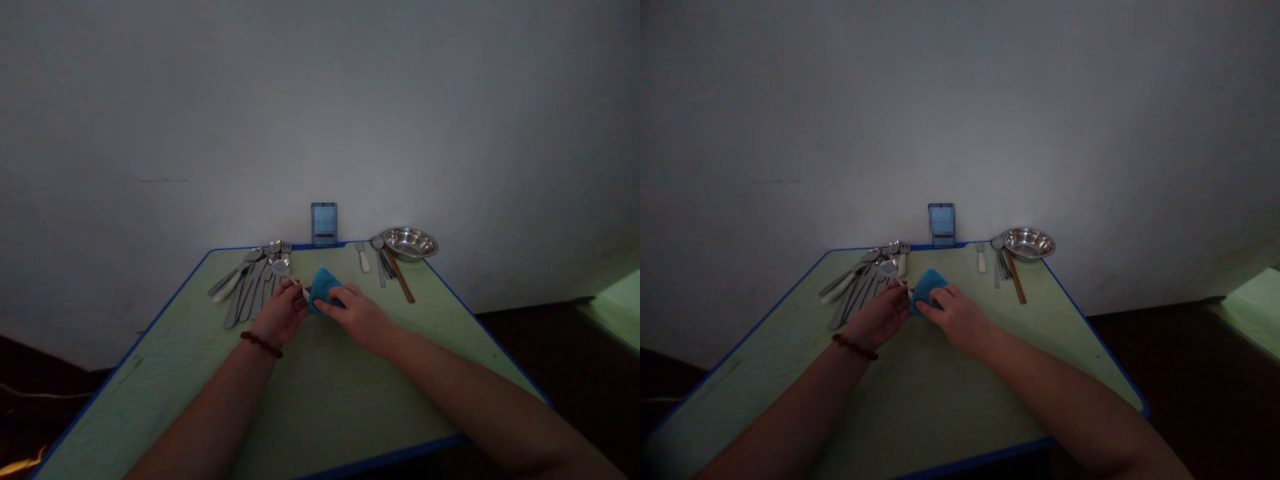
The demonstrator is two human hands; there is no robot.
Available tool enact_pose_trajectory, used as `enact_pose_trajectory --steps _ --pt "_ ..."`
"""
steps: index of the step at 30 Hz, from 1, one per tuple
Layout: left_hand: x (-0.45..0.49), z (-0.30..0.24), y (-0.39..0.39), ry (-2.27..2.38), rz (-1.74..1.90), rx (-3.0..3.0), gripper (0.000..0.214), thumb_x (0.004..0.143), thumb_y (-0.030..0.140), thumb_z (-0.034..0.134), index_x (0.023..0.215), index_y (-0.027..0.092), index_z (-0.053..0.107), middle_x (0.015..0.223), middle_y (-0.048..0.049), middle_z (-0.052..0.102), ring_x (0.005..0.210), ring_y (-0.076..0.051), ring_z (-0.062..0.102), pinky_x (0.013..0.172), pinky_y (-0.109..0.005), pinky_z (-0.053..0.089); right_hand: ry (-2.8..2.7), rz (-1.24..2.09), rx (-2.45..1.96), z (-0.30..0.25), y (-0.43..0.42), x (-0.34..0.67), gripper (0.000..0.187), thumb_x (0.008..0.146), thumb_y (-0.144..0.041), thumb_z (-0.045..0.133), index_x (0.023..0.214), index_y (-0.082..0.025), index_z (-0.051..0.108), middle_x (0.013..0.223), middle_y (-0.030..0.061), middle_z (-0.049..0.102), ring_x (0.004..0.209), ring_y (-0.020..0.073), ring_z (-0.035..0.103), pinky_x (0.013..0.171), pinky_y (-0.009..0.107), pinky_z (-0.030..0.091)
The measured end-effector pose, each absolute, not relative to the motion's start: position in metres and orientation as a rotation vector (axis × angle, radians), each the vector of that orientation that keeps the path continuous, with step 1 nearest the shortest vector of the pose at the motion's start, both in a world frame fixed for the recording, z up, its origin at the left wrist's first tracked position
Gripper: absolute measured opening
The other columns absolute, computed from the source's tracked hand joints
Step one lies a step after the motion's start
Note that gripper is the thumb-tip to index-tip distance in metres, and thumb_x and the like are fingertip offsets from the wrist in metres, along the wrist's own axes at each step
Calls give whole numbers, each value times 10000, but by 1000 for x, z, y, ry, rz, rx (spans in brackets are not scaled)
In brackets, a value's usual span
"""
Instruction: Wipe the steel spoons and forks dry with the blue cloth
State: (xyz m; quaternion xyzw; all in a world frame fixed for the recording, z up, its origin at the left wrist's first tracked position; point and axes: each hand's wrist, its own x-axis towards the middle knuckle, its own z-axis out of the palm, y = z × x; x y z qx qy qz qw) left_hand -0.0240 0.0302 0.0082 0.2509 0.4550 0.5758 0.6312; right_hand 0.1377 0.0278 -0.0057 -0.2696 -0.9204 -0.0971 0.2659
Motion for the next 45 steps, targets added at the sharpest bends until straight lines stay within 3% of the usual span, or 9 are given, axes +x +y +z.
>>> enact_pose_trajectory --steps 15,31,45 --pt "-25 14 30 923 1423 478 170 796 44 358 695 161 430 602 -2 591 563 -94 599 538 -212 497 -2429 -359 -769 -5 32 142 302 839 -190 347 1085 -190 524 884 63 464 792 163 363 754 295 374" --pt "-22 17 28 908 1410 472 208 783 36 357 818 199 483 546 43 482 518 -70 515 626 -261 489 -2339 -259 -838 -5 36 148 292 812 -159 401 1065 -205 539 881 79 475 812 176 389 736 325 393" --pt "-24 16 30 871 1369 449 218 793 60 354 849 177 528 528 35 466 474 -65 503 586 -252 496 -2322 -296 -837 -5 37 149 291 810 -155 406 1059 -208 546 868 75 471 804 173 385 743 321 397"
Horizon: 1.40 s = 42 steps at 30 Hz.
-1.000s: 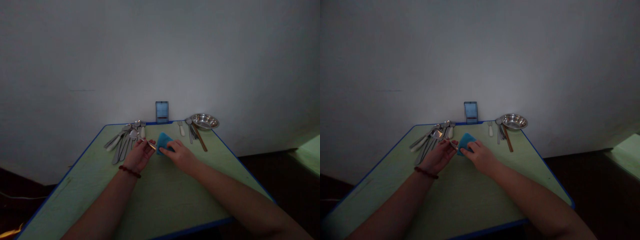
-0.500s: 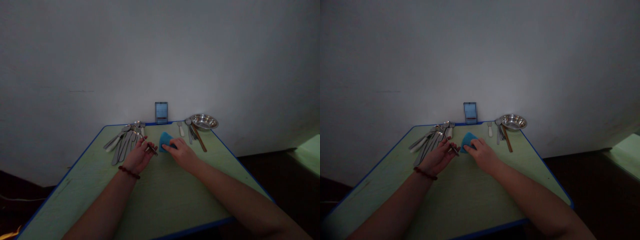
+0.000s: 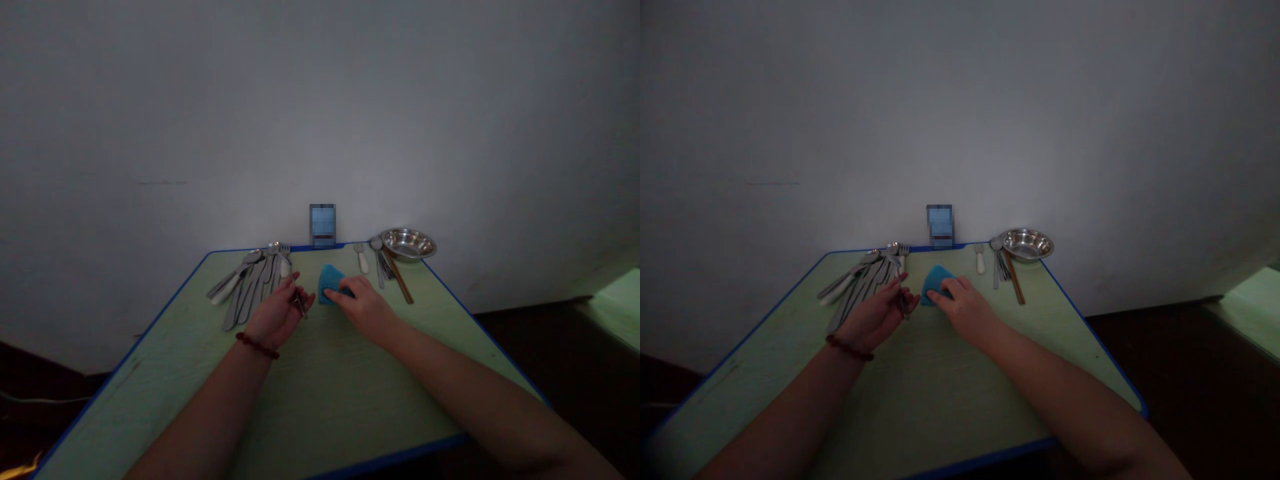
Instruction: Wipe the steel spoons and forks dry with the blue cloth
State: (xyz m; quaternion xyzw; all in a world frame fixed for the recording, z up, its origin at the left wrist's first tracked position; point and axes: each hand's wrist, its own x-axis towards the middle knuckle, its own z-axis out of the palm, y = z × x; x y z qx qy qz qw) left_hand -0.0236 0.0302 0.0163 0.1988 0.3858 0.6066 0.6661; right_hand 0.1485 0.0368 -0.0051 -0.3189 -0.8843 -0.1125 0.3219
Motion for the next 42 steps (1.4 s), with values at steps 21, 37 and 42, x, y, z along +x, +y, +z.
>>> enact_pose_trajectory --steps 21,37,42 --pt "-6 9 19 840 1078 614 235 766 50 424 879 162 596 717 -32 623 602 -98 585 593 -226 504 -2307 -278 -911 -4 33 146 302 812 -179 401 1084 -205 529 884 79 470 796 181 379 722 318 391" --pt "-6 9 12 773 959 699 239 727 48 484 915 159 580 800 -54 631 659 -126 600 643 -282 483 -2328 -212 -992 -7 36 146 308 812 -189 396 1095 -200 517 910 72 467 812 184 373 736 317 373" --pt "-6 10 10 772 962 672 241 722 42 495 916 164 571 784 -45 626 668 -123 594 628 -276 482 -2304 -254 -1010 -7 37 145 314 818 -179 382 1104 -185 514 901 77 470 817 184 369 742 307 375"
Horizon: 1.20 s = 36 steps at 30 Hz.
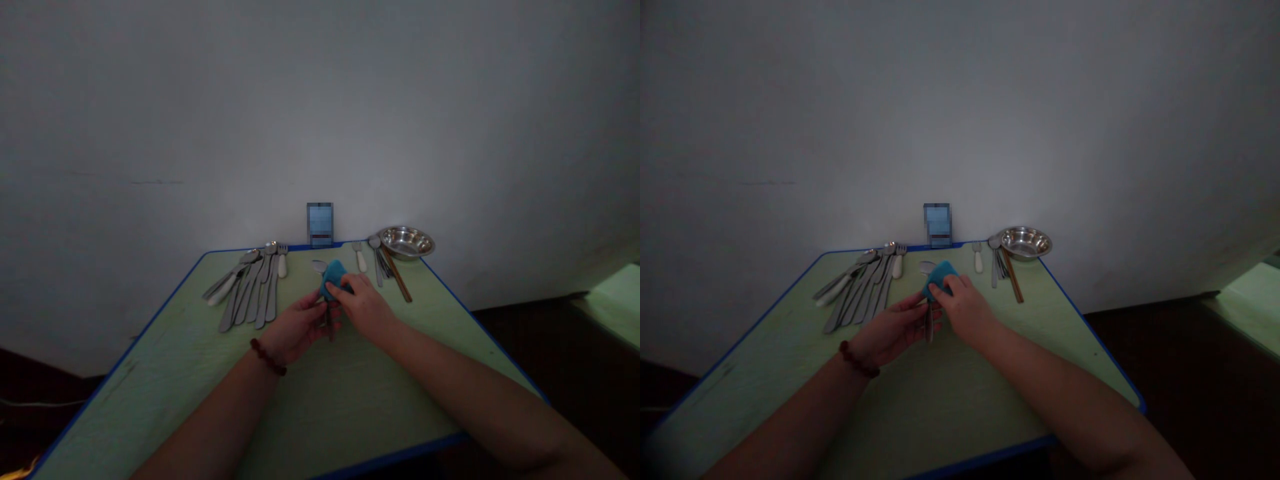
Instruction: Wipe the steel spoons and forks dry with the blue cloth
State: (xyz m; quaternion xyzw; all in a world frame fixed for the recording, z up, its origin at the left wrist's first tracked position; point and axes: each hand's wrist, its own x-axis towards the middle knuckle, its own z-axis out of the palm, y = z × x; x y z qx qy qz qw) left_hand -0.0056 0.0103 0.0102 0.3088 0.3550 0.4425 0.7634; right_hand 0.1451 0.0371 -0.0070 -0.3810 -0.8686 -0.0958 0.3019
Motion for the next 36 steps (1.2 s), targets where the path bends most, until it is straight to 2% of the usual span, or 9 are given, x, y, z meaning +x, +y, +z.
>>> enact_pose_trajectory --steps 5,14,19,24,30,36 --pt "-3 14 8 829 951 658 239 731 39 482 926 156 554 786 -54 623 670 -124 591 612 -271 477 -2298 -259 -1034 -7 38 145 324 806 -157 398 1108 -156 513 898 89 482 802 186 368 731 303 377" --pt "-2 12 6 840 937 674 276 715 29 500 942 173 564 829 -50 620 682 -116 579 593 -245 467 -2271 -208 -1078 -6 40 149 340 801 -132 381 1116 -169 507 914 91 472 826 194 372 731 316 381" --pt "-2 11 8 828 943 681 263 713 37 505 930 173 570 912 -64 604 776 -141 574 604 -256 473 -2300 -202 -1034 -7 40 148 325 819 -166 366 1113 -182 504 909 80 467 824 187 371 751 322 376" --pt "-6 10 10 811 935 718 219 711 67 516 887 171 596 868 -53 604 706 -125 564 622 -279 478 -2345 -213 -1006 -8 37 146 322 823 -183 365 1118 -181 497 926 78 466 829 188 367 761 328 368" --pt "-10 10 12 789 971 698 261 691 59 540 915 180 601 877 -45 610 687 -118 559 650 -309 487 -2351 -157 -966 -6 33 144 310 818 -196 381 1101 -193 509 941 83 470 836 192 370 759 338 367" --pt "-8 11 11 764 943 703 283 700 49 530 944 178 587 899 -57 616 736 -136 584 674 -306 481 -2342 -215 -993 -6 34 144 317 811 -183 392 1106 -174 507 930 89 474 839 198 379 751 333 378"
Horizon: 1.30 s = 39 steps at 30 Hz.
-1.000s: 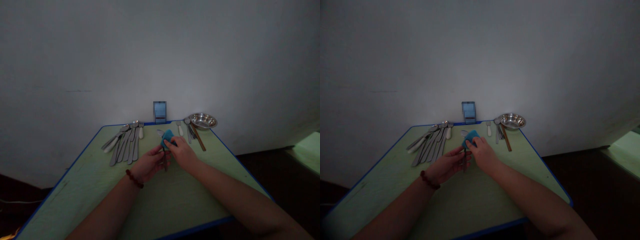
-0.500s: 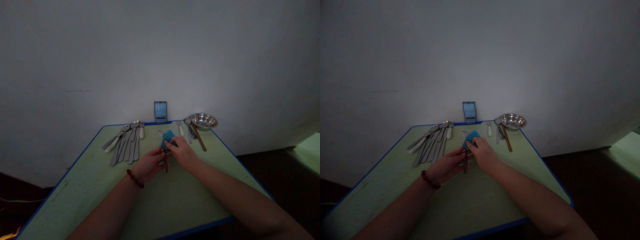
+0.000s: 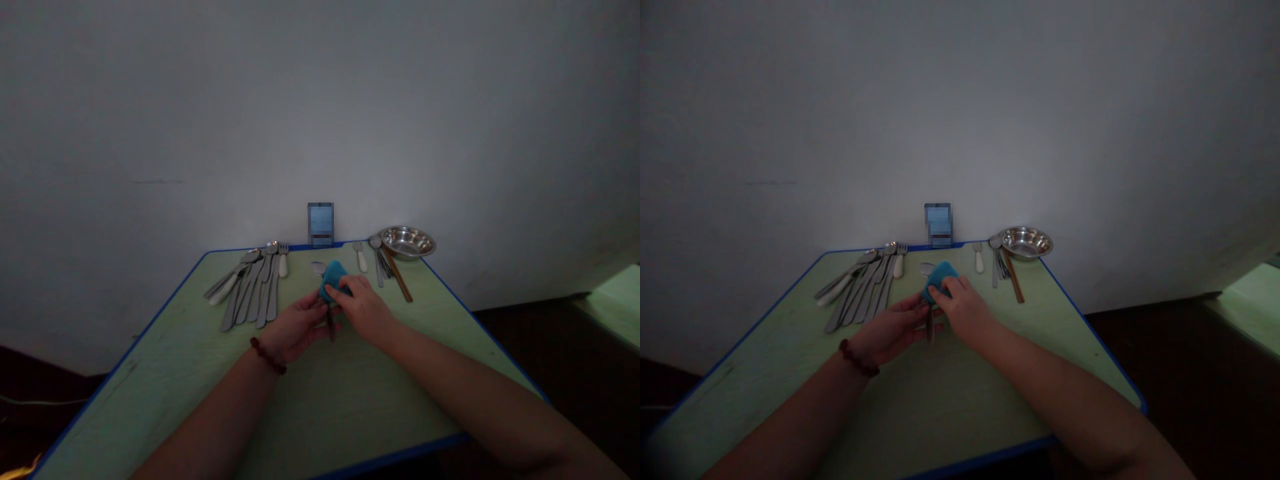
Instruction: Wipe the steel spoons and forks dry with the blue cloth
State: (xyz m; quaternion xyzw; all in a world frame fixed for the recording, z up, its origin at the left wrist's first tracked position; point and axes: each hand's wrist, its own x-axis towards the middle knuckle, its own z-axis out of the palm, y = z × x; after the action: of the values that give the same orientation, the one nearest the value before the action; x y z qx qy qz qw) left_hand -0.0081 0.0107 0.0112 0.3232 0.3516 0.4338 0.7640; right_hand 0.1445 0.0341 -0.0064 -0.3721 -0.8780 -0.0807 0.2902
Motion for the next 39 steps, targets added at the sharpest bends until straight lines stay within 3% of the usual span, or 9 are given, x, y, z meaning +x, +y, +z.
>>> enact_pose_trajectory --steps 11,17,28,39 --pt "-6 12 8 755 890 734 282 706 47 528 937 197 585 985 -49 607 834 -169 571 637 -279 486 -2275 -226 -1082 -7 37 145 323 809 -158 377 1099 -176 519 909 85 476 818 195 377 737 325 384" --pt "-7 12 8 742 862 757 362 708 62 535 1037 214 539 1065 -78 570 907 -183 556 652 -287 480 -2214 -189 -1110 -7 38 146 323 817 -166 358 1095 -182 522 912 89 473 828 196 388 737 332 382" --pt "-8 11 11 712 902 743 267 704 48 526 930 174 595 814 -46 625 711 -143 587 655 -310 481 -2306 -202 -1024 -6 35 145 318 808 -162 378 1094 -186 516 920 85 478 819 190 387 741 331 384" --pt "-13 15 15 728 967 630 262 746 37 423 932 138 577 820 -51 647 693 -111 606 633 -228 482 -2403 -253 -975 -5 31 142 327 793 -155 424 1108 -199 503 934 69 472 834 182 379 751 316 375"
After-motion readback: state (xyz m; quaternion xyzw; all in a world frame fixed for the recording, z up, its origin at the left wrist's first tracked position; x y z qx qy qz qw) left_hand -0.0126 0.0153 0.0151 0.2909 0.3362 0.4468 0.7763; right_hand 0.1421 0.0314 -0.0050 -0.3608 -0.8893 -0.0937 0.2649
